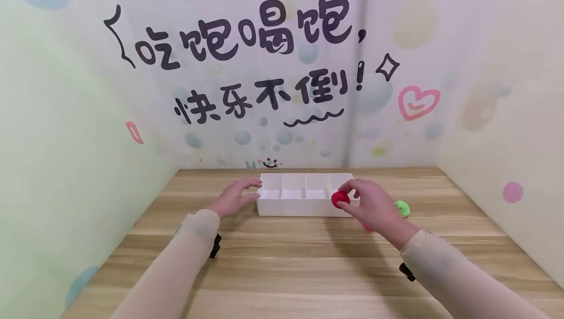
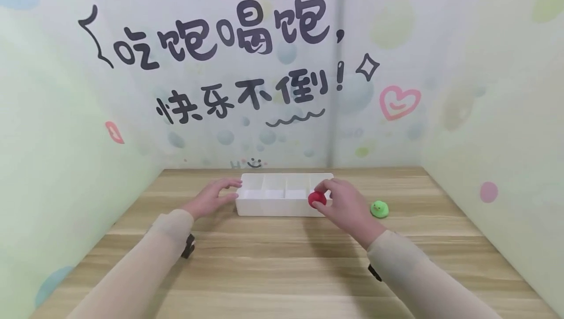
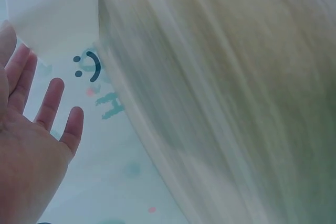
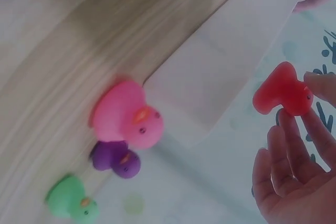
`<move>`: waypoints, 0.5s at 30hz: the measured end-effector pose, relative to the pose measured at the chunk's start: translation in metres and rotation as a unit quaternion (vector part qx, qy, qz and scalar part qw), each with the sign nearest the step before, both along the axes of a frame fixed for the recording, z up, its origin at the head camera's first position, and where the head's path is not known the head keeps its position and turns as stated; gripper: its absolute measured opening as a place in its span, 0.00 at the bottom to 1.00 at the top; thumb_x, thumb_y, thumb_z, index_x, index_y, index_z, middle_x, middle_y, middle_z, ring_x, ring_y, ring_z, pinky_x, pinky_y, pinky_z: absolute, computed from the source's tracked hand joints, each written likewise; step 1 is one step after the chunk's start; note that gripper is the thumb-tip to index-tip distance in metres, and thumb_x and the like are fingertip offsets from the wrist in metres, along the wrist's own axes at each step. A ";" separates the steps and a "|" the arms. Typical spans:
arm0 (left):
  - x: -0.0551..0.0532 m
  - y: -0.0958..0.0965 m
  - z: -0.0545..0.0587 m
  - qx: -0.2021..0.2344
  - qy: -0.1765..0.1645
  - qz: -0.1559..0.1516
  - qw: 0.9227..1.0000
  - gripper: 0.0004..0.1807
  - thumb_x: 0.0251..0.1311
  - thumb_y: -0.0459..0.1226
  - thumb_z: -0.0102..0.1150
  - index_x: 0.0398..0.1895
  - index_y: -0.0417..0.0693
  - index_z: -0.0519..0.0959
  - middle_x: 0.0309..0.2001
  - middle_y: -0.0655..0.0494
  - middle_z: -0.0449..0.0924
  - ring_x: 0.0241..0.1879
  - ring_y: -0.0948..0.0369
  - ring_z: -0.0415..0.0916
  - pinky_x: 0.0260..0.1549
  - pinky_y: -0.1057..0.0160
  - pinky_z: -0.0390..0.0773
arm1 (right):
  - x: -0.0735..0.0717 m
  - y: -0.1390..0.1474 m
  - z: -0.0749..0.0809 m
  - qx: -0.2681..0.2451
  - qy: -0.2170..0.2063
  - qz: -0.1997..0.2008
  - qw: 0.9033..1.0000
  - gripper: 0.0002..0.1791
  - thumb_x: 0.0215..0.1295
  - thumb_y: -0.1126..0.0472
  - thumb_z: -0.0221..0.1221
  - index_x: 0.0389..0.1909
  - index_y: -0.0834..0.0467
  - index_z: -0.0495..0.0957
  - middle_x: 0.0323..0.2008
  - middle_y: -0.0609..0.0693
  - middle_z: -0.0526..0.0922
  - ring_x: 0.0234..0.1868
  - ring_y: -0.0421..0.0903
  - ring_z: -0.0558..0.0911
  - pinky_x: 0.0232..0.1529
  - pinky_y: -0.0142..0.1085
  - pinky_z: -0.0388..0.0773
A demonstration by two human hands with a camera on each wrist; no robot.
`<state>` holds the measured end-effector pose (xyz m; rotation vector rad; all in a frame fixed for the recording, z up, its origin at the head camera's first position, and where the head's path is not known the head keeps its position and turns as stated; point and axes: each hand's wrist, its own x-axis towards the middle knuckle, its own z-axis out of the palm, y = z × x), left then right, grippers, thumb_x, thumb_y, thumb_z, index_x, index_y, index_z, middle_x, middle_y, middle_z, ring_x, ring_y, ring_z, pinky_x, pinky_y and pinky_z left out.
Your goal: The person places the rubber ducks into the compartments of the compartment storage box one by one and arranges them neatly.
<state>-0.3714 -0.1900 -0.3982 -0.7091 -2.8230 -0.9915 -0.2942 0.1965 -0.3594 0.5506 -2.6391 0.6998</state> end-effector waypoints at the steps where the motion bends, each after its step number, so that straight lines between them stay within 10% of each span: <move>1: 0.000 0.001 0.000 0.002 -0.005 0.002 1.000 0.23 0.74 0.41 0.59 0.69 0.46 0.75 0.73 0.49 0.72 0.70 0.41 0.68 0.70 0.36 0.65 | -0.001 -0.004 0.001 -0.001 -0.003 0.001 1.000 0.15 0.59 0.54 0.75 0.45 0.52 0.85 0.39 0.45 0.86 0.42 0.51 0.81 0.39 0.39 0.77; 15: -0.004 0.002 0.001 0.006 -0.031 0.015 0.999 0.24 0.73 0.41 0.61 0.70 0.49 0.74 0.70 0.49 0.74 0.68 0.40 0.69 0.67 0.39 0.69 | -0.018 -0.048 0.002 -0.007 -0.013 0.016 1.000 0.15 0.61 0.53 0.74 0.46 0.52 0.85 0.41 0.46 0.86 0.44 0.51 0.81 0.43 0.40 0.78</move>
